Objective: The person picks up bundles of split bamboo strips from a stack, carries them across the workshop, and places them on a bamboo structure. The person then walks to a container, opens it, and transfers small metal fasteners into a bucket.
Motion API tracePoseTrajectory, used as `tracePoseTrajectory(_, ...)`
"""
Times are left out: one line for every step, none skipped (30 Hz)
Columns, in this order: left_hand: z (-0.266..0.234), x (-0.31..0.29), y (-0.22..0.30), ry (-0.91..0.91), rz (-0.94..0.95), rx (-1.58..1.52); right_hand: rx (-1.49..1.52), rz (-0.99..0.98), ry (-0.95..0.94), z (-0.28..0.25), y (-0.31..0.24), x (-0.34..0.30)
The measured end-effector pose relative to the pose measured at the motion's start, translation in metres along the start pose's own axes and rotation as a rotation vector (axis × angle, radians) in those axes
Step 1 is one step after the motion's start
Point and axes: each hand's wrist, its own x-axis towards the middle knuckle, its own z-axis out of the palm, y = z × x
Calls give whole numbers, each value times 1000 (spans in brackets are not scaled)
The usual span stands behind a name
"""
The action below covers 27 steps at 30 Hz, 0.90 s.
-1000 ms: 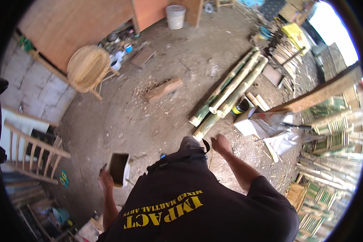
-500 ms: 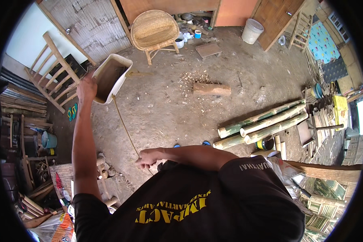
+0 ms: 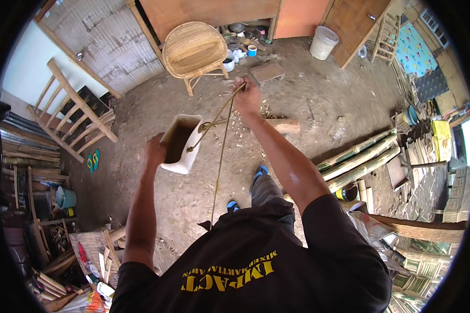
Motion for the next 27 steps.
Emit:
tracePoseTrajectory(11,15,10,-33,26,-56,-228,-52,2,-8,-12,15)
tracePoseTrajectory(24,30,22,-83,23,-96,-604,-135,60,-10,-21,30)
tracePoseTrajectory(36,45,36,-126,14,-121,-959,-279,85,-10,-30,44)
tracePoseTrajectory(45,62,50,-152,35,-144,-980,-371,101,-6,-39,65)
tracePoseTrajectory(53,82,67,-166,54,-155,-977,-531,86,-1,-49,93)
tracePoseTrajectory(61,104,84,-181,67,-153,-968,-644,88,4,-58,124)
tracePoseTrajectory(66,127,103,-183,90,-156,-902,-797,105,7,-67,159)
tracePoseTrajectory(71,152,124,-166,97,-225,-822,-917,135,8,-75,198)
tracePoseTrajectory(75,177,145,-144,99,-278,-764,-830,93,6,-83,239)
tracePoseTrajectory(80,197,167,-144,78,-315,-701,-740,47,-4,-91,278)
tracePoseTrajectory(85,215,190,-90,50,-254,-639,-699,-27,-17,-93,312)
tracePoseTrajectory(88,232,211,-41,49,-239,-775,-577,-3,-37,-91,338)
tracePoseTrajectory(91,247,232,32,71,-222,-914,-502,-5,-63,-87,356)
tracePoseTrajectory(92,266,250,113,102,-207,-1039,-518,-43,-90,-84,377)
tracePoseTrajectory(91,281,264,173,165,-241,-984,-374,-58,-115,-74,392)
tracePoseTrajectory(90,299,277,203,192,-245,-928,-298,-90,-139,-59,397)
tracePoseTrajectory(90,314,284,227,211,-246,-911,-62,-134,-161,-45,403)
tracePoseTrajectory(91,329,290,227,208,-239,-944,238,-98,-182,-33,400)
tracePoseTrajectory(92,343,294,255,236,-232,-787,399,-108,-198,-19,394)
tracePoseTrajectory(95,359,299,221,217,-249,-667,609,-63,-209,-4,385)
tracePoseTrajectory(100,376,301,182,194,-264,-559,769,-19,-217,12,381)
tracePoseTrajectory(106,391,300,207,222,-291,-417,911,5,-222,27,375)
tracePoseTrajectory(115,407,303,101,152,-313,-312,989,-7,-228,39,366)
tracePoseTrajectory(125,427,308,68,135,-351,-178,1040,-46,-231,53,364)
tracePoseTrajectory(134,445,310,4,88,-386,26,1097,-39,-232,70,367)
tracePoseTrajectory(143,461,312,-164,38,-522,248,1140,-49,-233,87,372)
tracePoseTrajectory(151,478,317,-362,-44,-654,429,1152,-30,-234,103,380)
